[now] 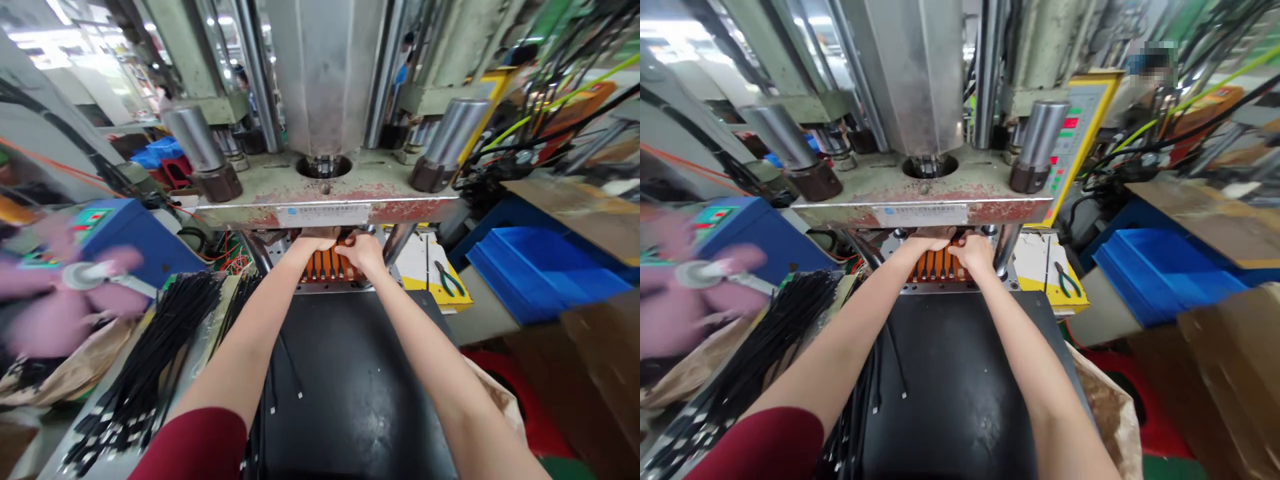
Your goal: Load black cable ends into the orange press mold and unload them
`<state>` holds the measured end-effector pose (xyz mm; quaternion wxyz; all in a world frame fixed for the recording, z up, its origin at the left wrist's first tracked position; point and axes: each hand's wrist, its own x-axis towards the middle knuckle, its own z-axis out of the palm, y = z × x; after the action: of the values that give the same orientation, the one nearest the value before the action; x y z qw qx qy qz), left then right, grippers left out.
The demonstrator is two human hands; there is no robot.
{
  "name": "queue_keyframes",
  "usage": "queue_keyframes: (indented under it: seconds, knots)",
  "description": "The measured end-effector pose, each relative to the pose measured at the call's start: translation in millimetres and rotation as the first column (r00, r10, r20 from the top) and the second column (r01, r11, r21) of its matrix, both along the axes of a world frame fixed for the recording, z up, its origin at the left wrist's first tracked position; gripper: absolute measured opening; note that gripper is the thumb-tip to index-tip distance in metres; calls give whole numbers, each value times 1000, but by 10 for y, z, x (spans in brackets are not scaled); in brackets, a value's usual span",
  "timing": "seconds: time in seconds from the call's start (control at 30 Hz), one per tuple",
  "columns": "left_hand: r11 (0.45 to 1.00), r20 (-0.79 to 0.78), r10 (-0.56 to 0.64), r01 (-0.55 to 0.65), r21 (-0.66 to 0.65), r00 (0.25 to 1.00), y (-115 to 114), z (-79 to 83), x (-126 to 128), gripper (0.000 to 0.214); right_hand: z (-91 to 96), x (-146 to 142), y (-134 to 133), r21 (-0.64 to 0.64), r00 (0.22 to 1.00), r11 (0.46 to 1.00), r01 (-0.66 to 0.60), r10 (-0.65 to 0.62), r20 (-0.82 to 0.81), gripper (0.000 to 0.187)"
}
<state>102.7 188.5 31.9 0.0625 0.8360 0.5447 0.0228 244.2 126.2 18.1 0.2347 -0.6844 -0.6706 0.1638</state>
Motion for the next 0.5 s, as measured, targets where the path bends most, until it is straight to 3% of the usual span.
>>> queue_keyframes:
  seconds: [0.17,0.33,0.5]
  knots:
    - [1000,16,-10,10,15,1000,18,-14,50,52,-81,41,-106,105,992,993,-62,73,-106,31]
    - [996,1,79,-79,33,997,-112,-15,43,56,-170,-12,-320,29,961,986,162,-151,-231,40]
    - [997,46,48,-50,56,998,-183,45,53,49,-203,-48,-284,13,952,977,213,-205,-229,42]
